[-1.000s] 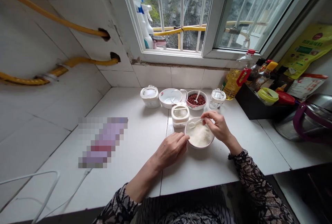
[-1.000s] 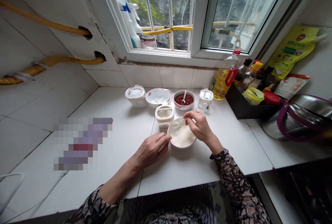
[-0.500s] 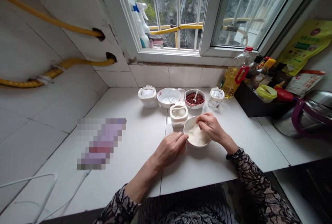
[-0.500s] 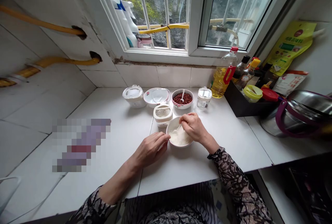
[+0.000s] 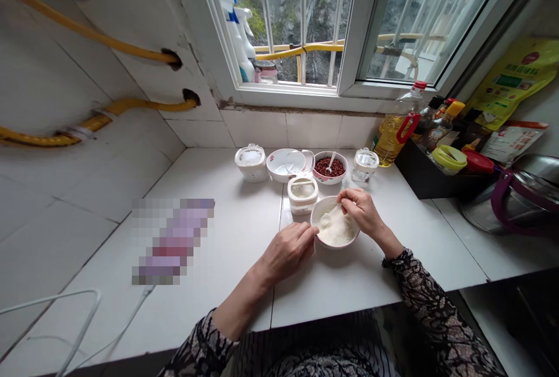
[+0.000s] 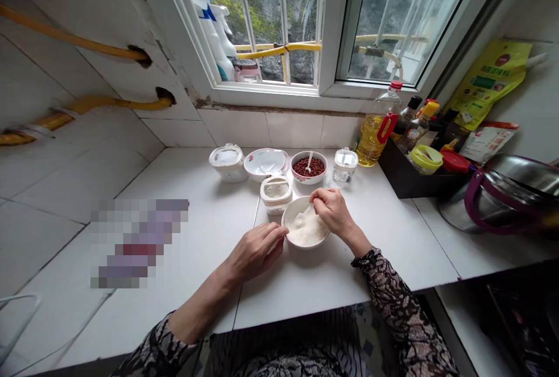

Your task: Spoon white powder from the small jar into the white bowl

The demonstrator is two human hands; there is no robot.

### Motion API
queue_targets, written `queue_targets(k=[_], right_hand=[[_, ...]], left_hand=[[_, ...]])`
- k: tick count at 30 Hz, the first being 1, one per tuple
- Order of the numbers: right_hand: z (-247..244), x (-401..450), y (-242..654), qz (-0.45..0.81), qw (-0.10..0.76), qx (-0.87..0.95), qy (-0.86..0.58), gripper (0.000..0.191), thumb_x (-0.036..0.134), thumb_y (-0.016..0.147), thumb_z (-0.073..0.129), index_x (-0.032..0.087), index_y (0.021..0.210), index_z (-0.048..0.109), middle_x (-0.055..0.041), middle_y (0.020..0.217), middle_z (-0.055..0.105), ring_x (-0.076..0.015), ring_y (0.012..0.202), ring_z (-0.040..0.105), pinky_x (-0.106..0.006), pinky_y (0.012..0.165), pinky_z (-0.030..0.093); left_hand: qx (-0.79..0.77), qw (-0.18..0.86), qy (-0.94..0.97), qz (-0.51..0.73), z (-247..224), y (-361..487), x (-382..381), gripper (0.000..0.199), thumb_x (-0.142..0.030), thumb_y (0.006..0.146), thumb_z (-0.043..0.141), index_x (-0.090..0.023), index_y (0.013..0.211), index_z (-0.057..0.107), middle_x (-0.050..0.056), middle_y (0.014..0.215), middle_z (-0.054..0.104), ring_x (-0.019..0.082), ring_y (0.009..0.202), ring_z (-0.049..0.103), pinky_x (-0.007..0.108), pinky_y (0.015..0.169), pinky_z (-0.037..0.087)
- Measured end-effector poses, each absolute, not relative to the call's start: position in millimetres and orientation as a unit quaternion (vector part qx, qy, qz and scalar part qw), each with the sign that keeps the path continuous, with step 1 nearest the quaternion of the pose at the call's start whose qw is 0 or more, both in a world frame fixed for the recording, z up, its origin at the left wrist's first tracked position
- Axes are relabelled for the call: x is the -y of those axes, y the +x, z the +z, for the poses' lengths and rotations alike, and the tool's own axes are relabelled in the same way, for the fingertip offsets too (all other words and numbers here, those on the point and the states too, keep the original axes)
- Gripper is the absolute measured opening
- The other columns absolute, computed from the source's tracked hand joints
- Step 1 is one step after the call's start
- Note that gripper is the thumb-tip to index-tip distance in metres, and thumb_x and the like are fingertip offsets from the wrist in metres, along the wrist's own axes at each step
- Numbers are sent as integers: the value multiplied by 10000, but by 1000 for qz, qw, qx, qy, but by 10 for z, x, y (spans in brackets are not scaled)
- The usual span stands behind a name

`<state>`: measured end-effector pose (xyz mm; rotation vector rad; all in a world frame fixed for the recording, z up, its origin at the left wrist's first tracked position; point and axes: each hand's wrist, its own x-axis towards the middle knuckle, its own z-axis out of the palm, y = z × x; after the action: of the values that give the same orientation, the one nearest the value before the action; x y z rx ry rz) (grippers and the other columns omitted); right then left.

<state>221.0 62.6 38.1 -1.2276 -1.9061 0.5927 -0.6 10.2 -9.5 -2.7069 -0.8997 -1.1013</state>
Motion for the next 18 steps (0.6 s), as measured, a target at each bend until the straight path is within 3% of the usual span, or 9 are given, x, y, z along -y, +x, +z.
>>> queue_targets(k=[4,10,14,18], right_hand=[[394,-615,2200,260,397,735,-484,179,181,781,479,219,662,608,35,517,568,-157,590,543,-323,788,436],[408,-659,2237,428,445,620,-484,138,276,728,536,197,685,641,35,502,557,-134,510,508,-274,581,409],[434,-710,2284,485,472,563,-474,144,313,697,613,182,698,674,28,502,581,-134,523,534,-293,615,449],[456,-683,2220,486,512,545,-451,205,380,749,684,183,809,690,-6,620,683,-156,614,613,-330,705,515]], left_hand=[[296,40,-885,-357,-91,-9,-101,199,-93,989,353,-165,1000,539,28,745,581,165,639,538,286,591,467],[291,39,-883,-366,-91,-12,-104,187,-103,994,353,-163,1009,530,26,742,577,167,628,525,285,580,463],[292,40,-883,-365,-90,-7,-105,188,-95,989,354,-166,1003,527,23,743,571,163,625,521,283,582,462],[292,41,-882,-367,-84,-3,-107,188,-92,988,356,-169,998,527,22,748,570,160,626,524,281,585,460]])
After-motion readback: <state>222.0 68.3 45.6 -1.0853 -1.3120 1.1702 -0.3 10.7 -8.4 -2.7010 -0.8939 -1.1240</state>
